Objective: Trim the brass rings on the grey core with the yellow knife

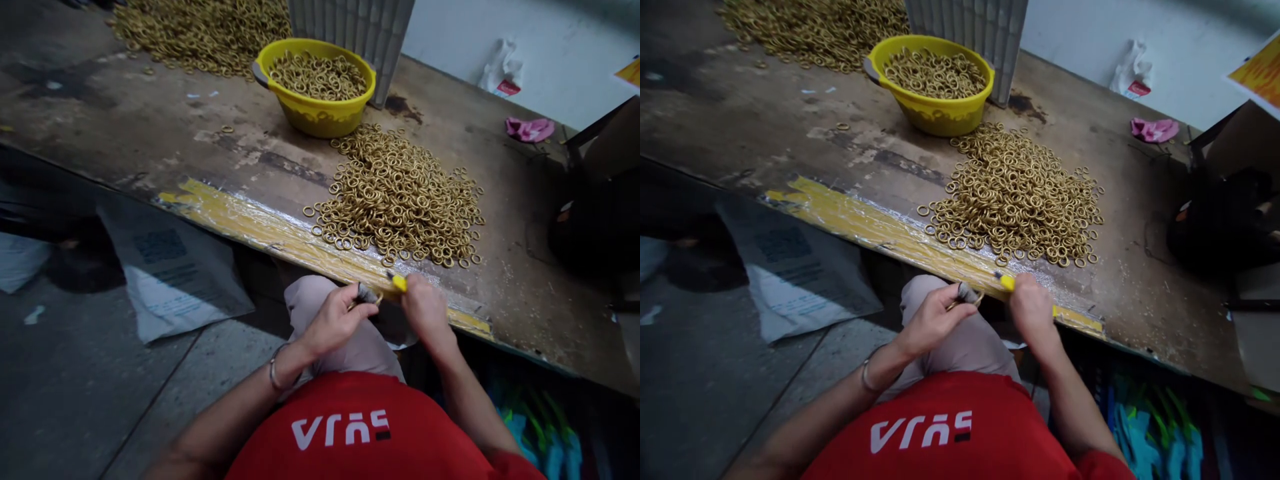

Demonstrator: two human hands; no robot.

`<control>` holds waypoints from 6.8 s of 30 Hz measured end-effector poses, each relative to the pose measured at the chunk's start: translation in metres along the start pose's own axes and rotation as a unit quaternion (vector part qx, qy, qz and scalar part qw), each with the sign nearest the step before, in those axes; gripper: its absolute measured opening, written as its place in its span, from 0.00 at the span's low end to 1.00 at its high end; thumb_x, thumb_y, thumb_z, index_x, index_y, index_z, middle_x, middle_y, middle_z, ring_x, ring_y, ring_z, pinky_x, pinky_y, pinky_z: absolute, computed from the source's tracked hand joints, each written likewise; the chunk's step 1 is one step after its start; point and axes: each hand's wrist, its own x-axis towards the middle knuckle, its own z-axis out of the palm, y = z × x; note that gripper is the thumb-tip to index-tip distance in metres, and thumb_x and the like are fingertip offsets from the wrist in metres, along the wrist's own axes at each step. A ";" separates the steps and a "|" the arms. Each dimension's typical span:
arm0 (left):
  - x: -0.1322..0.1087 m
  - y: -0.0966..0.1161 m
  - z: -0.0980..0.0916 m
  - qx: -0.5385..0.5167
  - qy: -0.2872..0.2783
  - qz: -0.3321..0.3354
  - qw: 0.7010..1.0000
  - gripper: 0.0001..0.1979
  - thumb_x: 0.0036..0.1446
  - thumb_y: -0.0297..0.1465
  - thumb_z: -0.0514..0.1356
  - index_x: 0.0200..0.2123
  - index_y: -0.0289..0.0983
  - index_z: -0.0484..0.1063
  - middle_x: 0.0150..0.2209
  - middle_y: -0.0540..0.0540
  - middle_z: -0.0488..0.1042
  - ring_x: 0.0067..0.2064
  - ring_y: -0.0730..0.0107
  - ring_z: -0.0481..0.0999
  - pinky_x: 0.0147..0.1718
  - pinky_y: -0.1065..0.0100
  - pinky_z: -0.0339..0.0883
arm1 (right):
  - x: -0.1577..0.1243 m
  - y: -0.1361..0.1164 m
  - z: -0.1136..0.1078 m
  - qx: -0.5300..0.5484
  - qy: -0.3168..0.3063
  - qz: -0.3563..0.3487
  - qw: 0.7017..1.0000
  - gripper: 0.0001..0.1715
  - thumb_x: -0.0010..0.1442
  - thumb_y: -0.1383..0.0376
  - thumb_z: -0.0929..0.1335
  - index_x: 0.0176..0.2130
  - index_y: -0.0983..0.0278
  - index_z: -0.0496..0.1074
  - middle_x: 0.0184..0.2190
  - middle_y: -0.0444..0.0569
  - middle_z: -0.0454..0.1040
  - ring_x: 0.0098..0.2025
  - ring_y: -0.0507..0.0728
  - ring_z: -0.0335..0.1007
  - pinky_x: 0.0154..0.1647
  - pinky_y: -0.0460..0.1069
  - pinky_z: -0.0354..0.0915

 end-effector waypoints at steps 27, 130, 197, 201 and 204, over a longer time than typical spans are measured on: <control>0.008 -0.015 0.010 -0.088 0.142 -0.043 0.985 0.09 0.50 0.31 0.67 0.34 0.34 0.73 0.27 0.50 0.73 0.29 0.75 0.69 0.29 0.73 0.64 | -0.001 -0.039 -0.005 0.765 -0.129 0.039 0.630 0.20 0.52 0.51 0.74 0.29 0.63 0.68 0.15 0.36 0.58 0.17 0.46 0.50 0.18 0.43 0.49; 0.002 0.005 -0.007 -0.022 0.037 -0.045 0.998 0.09 0.51 0.34 0.62 0.28 0.33 0.73 0.21 0.53 0.65 0.22 0.78 0.59 0.21 0.74 0.55 | -0.013 -0.022 -0.005 0.134 0.085 -0.164 0.974 0.13 0.59 0.75 0.63 0.40 0.64 0.73 0.35 0.50 0.74 0.31 0.55 0.67 0.31 0.48 0.57; -0.001 -0.006 0.008 -0.052 0.026 -0.087 0.995 0.13 0.53 0.39 0.63 0.29 0.33 0.71 0.20 0.52 0.69 0.21 0.78 0.64 0.20 0.74 0.58 | -0.030 -0.013 -0.004 0.214 0.059 -0.175 0.959 0.14 0.56 0.77 0.61 0.38 0.64 0.70 0.35 0.50 0.73 0.35 0.56 0.70 0.34 0.48 0.60; -0.003 0.000 0.007 -0.001 0.028 -0.051 0.998 0.11 0.53 0.35 0.62 0.25 0.34 0.69 0.19 0.53 0.67 0.22 0.77 0.63 0.22 0.74 0.57 | -0.023 -0.013 -0.001 0.131 0.055 -0.143 0.979 0.14 0.58 0.76 0.62 0.41 0.65 0.71 0.36 0.51 0.73 0.33 0.56 0.69 0.32 0.48 0.58; -0.009 0.012 0.007 0.011 -0.003 -0.026 1.000 0.07 0.51 0.29 0.62 0.24 0.34 0.70 0.21 0.52 0.68 0.25 0.77 0.65 0.26 0.74 0.59 | -0.009 0.001 0.001 0.043 0.028 -0.030 0.998 0.14 0.59 0.76 0.61 0.40 0.66 0.72 0.35 0.54 0.74 0.30 0.56 0.68 0.29 0.49 0.56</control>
